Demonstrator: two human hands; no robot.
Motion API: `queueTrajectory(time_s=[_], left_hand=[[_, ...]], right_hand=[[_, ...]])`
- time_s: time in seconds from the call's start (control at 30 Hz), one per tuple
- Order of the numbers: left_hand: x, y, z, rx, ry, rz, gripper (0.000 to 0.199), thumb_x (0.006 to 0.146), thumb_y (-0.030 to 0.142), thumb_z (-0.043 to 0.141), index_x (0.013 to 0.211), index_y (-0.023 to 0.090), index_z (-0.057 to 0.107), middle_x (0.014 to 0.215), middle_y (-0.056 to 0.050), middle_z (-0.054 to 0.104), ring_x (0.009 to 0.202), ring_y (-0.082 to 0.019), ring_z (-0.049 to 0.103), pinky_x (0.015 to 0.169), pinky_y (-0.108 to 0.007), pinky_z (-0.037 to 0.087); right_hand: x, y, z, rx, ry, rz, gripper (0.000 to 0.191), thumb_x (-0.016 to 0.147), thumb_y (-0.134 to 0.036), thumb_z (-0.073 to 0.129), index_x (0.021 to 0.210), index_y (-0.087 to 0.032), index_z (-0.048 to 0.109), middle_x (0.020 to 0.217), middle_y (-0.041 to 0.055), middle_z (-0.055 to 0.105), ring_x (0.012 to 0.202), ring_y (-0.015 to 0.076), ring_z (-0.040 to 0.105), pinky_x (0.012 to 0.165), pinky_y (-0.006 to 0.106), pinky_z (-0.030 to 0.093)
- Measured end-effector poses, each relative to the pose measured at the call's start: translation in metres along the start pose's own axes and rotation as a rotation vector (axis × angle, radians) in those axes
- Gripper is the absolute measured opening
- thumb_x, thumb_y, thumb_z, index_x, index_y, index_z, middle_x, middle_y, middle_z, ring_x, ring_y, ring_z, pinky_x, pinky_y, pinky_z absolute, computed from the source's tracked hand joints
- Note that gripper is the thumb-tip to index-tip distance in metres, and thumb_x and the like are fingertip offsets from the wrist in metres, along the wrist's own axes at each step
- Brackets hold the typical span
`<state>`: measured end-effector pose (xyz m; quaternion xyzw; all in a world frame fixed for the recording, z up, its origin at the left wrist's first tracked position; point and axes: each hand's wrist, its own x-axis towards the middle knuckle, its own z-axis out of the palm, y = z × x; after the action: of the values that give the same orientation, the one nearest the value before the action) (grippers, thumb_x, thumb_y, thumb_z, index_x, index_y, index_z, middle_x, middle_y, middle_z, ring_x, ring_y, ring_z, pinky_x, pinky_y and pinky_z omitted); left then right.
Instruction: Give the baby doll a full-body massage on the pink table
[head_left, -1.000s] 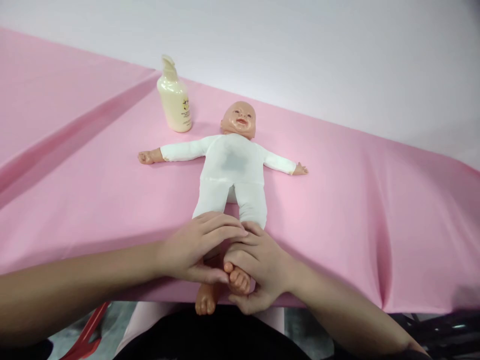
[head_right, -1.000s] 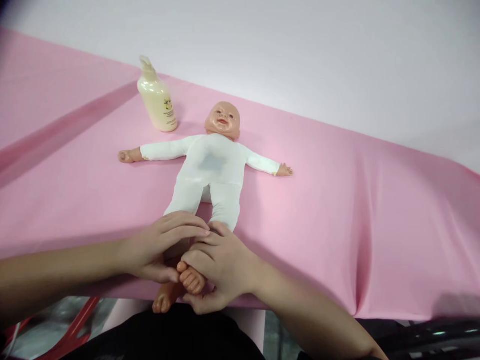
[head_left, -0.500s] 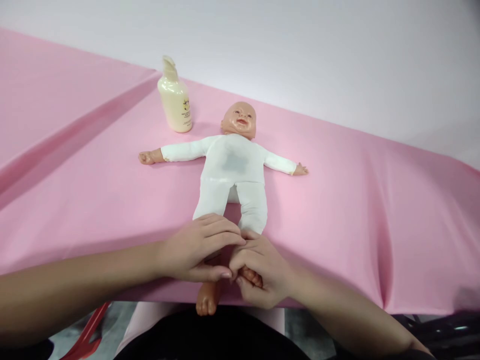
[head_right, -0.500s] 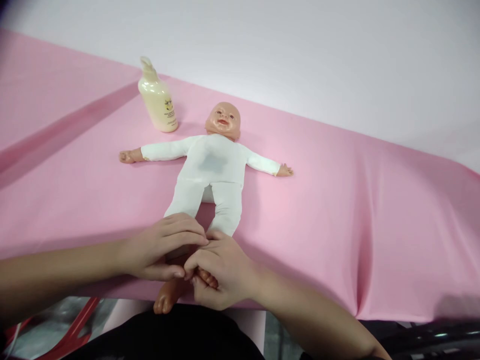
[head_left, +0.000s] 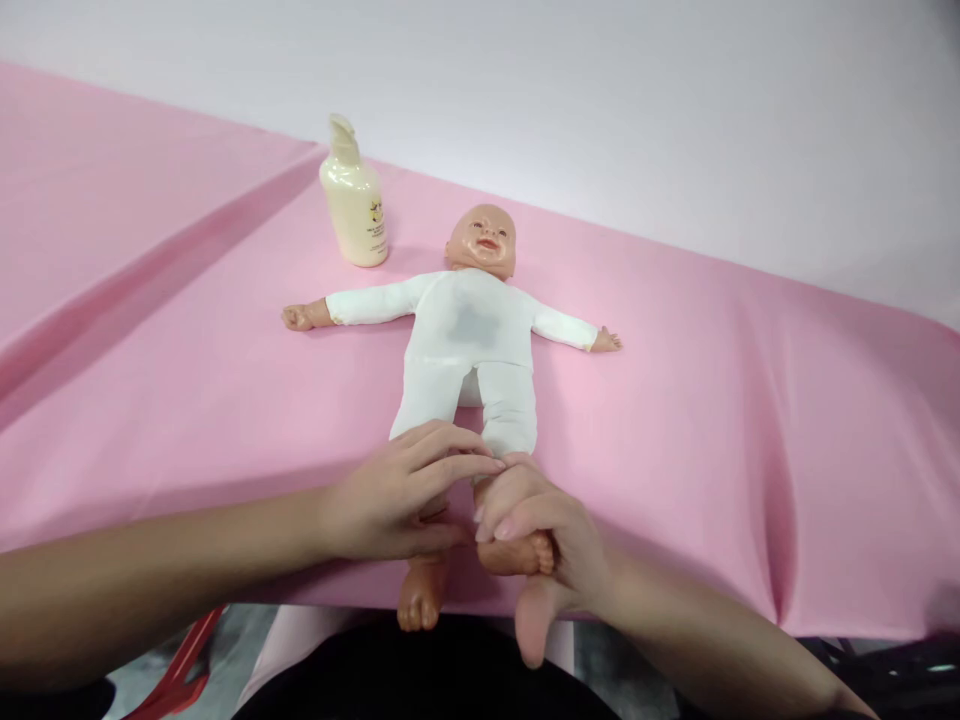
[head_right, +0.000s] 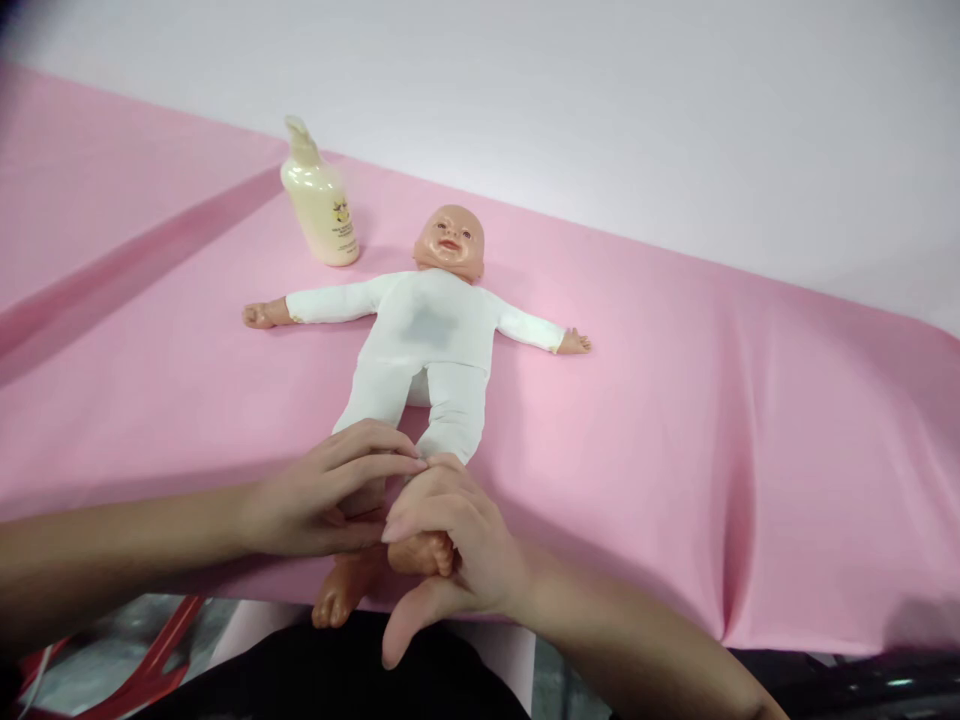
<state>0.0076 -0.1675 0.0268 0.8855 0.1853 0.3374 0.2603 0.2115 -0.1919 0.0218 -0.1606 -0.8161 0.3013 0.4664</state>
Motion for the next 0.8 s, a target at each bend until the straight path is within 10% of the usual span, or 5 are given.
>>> queueTrajectory(time_s=[0.13, 0.37, 0.8], left_hand=[[0.001, 0.002, 0.000, 0.008, 0.018, -0.032, 0.032, 0.086, 0.029, 0.059, 0.116, 0.018, 0.055, 0.112, -0.010, 0.057, 0.102, -0.022, 0.055, 0.088, -0.036, 0.050], [0.001, 0.001, 0.001, -0.009, 0.011, -0.045, 0.023, 0.086, 0.029, 0.061, 0.106, 0.019, 0.059, 0.111, -0.009, 0.056, 0.101, -0.021, 0.054, 0.088, -0.036, 0.049], [0.000, -0.001, 0.000, 0.032, 0.007, -0.021, 0.026, 0.084, 0.032, 0.063, 0.104, 0.018, 0.057, 0.111, -0.009, 0.056, 0.101, -0.021, 0.052, 0.088, -0.037, 0.048]], right_hand=[[0.009, -0.008, -0.003, 0.028, 0.133, 0.074, 0.032, 0.089, -0.054, 0.045, 0.099, -0.024, 0.049, 0.078, 0.0008, 0.055, 0.071, 0.0161, 0.055, 0.071, 0.034, 0.046], [0.017, -0.020, -0.005, 0.117, -0.046, 0.133, 0.020, 0.092, -0.017, 0.034, 0.092, -0.022, 0.052, 0.066, -0.0037, 0.057, 0.062, 0.0112, 0.055, 0.083, 0.037, 0.044], [0.011, -0.015, -0.002, 0.246, 0.015, 0.217, 0.043, 0.097, -0.055, 0.028, 0.096, -0.021, 0.055, 0.078, 0.0020, 0.060, 0.075, 0.0149, 0.057, 0.077, 0.035, 0.048]])
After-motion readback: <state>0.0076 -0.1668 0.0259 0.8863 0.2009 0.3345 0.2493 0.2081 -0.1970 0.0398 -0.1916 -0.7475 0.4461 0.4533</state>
